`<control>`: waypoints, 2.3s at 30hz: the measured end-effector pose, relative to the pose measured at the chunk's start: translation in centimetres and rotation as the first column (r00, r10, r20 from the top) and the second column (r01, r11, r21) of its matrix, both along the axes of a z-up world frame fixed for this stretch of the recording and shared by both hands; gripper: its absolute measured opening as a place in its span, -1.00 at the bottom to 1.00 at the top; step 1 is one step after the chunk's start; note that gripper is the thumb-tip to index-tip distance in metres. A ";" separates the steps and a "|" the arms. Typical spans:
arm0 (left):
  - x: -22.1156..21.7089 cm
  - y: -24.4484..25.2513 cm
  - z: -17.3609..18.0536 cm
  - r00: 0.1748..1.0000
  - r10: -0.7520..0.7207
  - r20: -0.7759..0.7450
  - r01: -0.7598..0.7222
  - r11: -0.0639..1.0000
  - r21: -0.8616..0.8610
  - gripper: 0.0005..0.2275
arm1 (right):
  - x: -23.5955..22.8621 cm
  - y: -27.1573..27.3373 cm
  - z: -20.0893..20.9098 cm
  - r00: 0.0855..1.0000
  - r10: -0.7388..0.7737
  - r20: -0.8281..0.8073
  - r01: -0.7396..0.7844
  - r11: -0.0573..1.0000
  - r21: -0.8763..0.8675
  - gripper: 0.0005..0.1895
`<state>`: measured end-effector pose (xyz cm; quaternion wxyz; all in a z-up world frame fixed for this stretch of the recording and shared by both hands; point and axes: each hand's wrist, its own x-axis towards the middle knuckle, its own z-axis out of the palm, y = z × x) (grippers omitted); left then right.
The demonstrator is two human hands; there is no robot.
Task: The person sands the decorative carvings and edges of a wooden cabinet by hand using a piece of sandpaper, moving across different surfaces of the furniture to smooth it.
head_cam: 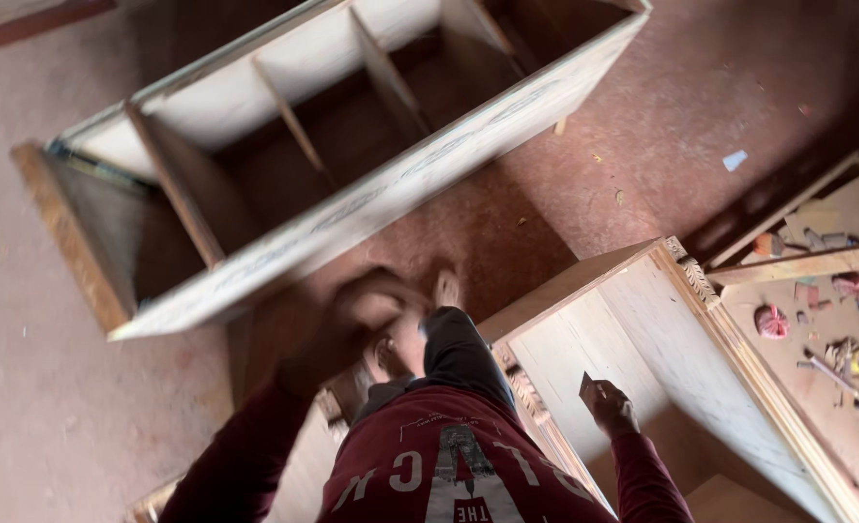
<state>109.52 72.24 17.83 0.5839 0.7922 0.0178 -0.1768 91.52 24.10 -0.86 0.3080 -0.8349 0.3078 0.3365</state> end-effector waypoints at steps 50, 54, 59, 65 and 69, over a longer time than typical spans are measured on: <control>50.2 -88.4 -15.6 -0.234 -0.912 -0.336 0.433 0.212 -0.876 -0.92 | 31.1 -12.1 -9.3 -0.029 -0.992 0.125 0.936 -0.070 -0.344 -0.58; 45.7 -96.1 -12.4 -0.132 -0.987 -0.091 0.482 0.016 -0.876 -0.92 | 30.9 -15.3 -11.3 -0.118 -0.992 0.042 0.932 -0.125 -0.339 -0.53; 42.1 -103.2 -6.9 -0.313 -0.950 -0.014 0.119 -0.024 -0.993 -0.83 | 28.1 -19.4 -10.9 -0.317 -0.948 -0.012 0.906 -0.299 -0.300 -0.52; 41.0 -105.8 -0.8 -0.547 -0.812 0.202 -0.086 -0.186 -0.979 -0.79 | 21.2 -24.5 -9.6 -0.234 -0.971 0.046 0.881 -0.232 -0.412 -0.58; 38.2 -108.1 1.2 -0.568 -0.771 0.289 -0.115 -0.273 -0.955 -0.76 | 17.0 -27.5 -8.8 -0.334 -0.918 0.215 0.848 -0.392 -0.357 -0.56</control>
